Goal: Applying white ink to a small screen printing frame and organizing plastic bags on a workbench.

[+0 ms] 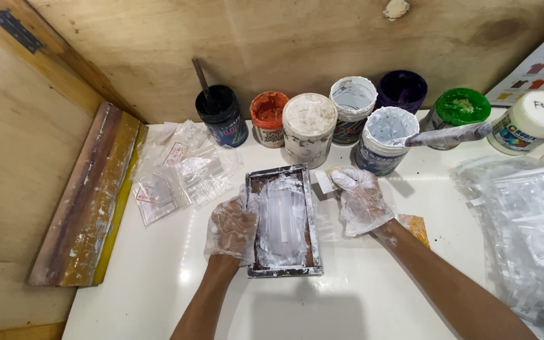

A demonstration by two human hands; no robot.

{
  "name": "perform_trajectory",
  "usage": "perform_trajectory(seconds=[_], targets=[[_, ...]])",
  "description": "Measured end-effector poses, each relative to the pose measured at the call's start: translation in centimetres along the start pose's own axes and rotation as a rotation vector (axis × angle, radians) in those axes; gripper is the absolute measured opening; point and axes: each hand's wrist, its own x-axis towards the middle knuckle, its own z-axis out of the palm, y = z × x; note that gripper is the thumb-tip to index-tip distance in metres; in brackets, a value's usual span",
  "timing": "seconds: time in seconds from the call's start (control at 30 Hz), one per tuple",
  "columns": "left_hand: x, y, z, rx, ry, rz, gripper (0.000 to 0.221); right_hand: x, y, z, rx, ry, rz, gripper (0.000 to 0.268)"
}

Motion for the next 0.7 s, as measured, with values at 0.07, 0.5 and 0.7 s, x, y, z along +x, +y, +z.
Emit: perform_trajectory(seconds=[0.07,0.5,0.7], targets=[[-0.8,0.5,1.4,0.084,0.078,-0.068,0.025,0.5,0.8,-0.8,0.038,-0.021,0.005,0.017],[-0.3,-5.7,18.0,1.069,0.406,0.031,0.039,-3.3,-1.3,1.1,-0.482,-0.115,-0.718,0.017],[-1.4,-8.7,19.8,1.685,0.566,0.152,0.051,-1.8,0.2,-1.3,-0.845,-0.19,-1.187,0.023]])
